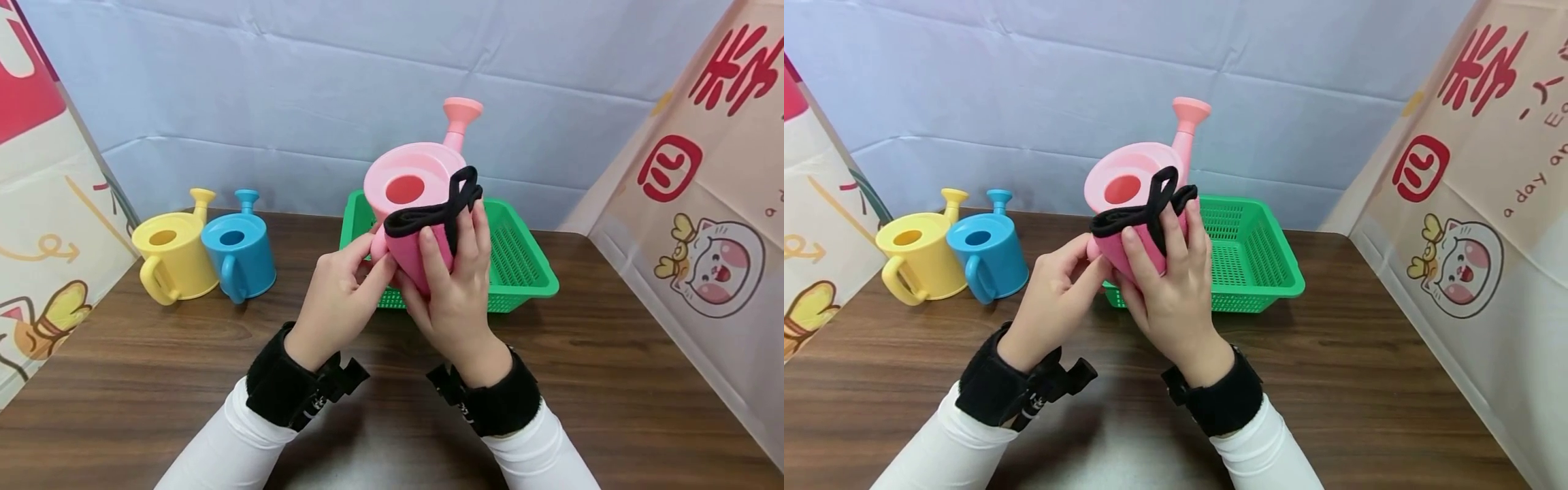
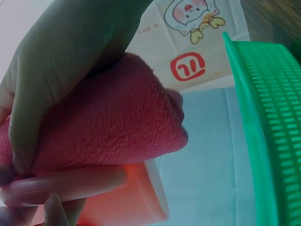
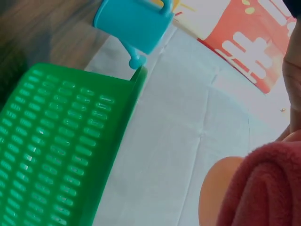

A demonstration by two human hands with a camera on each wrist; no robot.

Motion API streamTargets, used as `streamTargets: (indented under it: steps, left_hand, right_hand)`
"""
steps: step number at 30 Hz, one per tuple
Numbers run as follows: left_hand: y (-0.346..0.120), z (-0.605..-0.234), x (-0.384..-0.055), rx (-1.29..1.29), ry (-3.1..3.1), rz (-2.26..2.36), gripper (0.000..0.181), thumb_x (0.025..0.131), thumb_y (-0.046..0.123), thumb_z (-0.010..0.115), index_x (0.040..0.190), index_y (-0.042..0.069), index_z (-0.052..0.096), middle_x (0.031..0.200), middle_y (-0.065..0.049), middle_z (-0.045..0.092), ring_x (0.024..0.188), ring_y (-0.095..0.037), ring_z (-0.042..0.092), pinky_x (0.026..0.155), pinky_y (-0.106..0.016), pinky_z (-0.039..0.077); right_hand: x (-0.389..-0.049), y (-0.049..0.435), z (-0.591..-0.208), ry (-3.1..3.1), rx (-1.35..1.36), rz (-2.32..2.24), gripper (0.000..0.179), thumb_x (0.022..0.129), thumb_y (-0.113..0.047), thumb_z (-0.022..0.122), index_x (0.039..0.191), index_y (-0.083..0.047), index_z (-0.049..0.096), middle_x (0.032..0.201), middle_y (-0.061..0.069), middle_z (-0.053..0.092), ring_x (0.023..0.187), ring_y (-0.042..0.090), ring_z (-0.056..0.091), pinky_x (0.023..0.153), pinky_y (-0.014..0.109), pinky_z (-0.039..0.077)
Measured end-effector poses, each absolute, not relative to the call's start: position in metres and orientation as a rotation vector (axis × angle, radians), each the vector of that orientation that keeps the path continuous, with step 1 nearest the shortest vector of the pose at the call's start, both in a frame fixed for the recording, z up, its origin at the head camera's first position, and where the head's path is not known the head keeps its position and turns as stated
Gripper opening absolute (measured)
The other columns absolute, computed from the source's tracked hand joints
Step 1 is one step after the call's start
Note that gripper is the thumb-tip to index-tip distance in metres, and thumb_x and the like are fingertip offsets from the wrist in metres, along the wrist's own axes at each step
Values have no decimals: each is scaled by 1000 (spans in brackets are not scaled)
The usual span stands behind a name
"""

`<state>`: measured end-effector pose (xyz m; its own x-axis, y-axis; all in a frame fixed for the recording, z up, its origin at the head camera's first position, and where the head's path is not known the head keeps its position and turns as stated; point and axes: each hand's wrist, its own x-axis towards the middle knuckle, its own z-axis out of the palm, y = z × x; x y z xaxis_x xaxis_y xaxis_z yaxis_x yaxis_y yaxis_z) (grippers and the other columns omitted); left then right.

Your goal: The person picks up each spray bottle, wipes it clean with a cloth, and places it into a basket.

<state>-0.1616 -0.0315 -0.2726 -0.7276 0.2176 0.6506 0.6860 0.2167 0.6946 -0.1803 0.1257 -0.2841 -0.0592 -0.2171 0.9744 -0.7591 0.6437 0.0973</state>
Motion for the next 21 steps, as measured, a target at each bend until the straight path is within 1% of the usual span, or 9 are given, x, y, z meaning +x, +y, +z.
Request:
streamTargets:
  steps: [2,5,13,17,19,21]
  left_hand:
    - [-32,-272,-161,-833,-2072,-1536,25,92,11,56,114,2,61,65,0,56,45,-11,41,46,-27,42]
    - [-31,-272,-161,-841,-2055,-1554,20,90,11,58,108,2,62,68,0,58,45,-11,43,47,-27,44]
    - [-30,-271,-162,-851,-2016,-1558,8,88,12,60,91,4,61,67,1,56,47,-12,46,48,-27,44]
    - [-29,-271,-162,-876,-1972,-1558,8,87,11,63,89,4,62,70,1,60,52,-10,50,51,-26,47]
    - [-29,-270,-162,-884,-1949,-1546,9,85,11,66,84,4,62,70,1,61,54,-9,51,52,-26,48]
    - [-28,-269,-162,-886,-1930,-1510,13,83,12,70,78,5,60,69,1,61,54,-8,49,50,-25,47]
  right_hand:
    - [-180,125,-285,-1617,815,529,68,89,-21,60,147,-31,25,148,10,24,130,44,22,100,58,31]
    - [-181,126,-285,-1602,806,551,67,89,-21,61,146,-31,28,146,11,26,130,44,24,99,56,33]
    - [-184,125,-286,-1539,800,571,63,89,-23,62,144,-31,32,146,7,27,130,42,25,96,56,37]
    - [-185,126,-286,-1492,795,597,61,88,-25,62,142,-32,35,145,5,29,129,41,26,96,57,36]
    - [-186,128,-286,-1467,796,658,60,87,-27,63,141,-34,36,145,5,29,127,42,28,96,56,36]
    - [-186,130,-285,-1433,793,757,59,86,-31,63,140,-35,38,143,7,30,126,44,28,96,55,36]
